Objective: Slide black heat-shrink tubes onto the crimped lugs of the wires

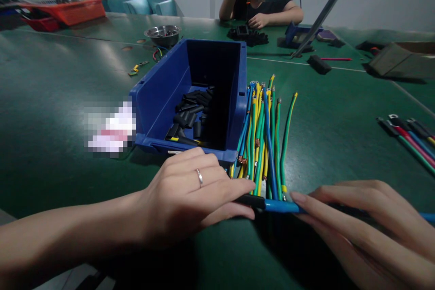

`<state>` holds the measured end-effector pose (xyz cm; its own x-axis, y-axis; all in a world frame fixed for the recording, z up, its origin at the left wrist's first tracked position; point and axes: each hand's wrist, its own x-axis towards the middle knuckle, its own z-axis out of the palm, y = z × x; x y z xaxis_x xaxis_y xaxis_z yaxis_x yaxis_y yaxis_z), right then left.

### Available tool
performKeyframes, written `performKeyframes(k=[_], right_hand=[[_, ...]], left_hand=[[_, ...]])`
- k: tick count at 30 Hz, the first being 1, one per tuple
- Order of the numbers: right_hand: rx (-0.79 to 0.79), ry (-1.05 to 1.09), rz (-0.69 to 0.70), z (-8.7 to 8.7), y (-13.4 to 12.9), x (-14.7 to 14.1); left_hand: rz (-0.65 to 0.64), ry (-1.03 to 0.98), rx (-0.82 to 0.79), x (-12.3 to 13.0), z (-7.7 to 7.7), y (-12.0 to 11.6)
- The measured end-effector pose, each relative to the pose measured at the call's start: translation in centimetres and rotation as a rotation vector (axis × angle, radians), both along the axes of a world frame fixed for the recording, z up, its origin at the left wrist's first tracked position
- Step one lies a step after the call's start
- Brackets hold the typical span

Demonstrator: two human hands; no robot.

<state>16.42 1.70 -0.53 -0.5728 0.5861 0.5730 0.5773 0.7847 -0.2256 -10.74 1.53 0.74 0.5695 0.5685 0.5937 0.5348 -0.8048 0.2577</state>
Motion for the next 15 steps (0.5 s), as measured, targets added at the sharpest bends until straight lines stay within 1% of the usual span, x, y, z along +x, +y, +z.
performKeyframes(k=[6,11,15], right_hand=[[-0.019,0.000,0.056,0.15,0.17,-0.16],[-0.042,-0.002,0.077,0.15,-0.01,0.04],[-0.067,-0.032,0.092,0.10,0.00,0.43]], left_hand=[[-0.009,0.050,-0.018,0.10,0.27,0.04],[-0.010,0.022,-0.016,0.21,0.09,-0.03],[-0.007,0.001,-0.073,0.44,0.14,-0.19]])
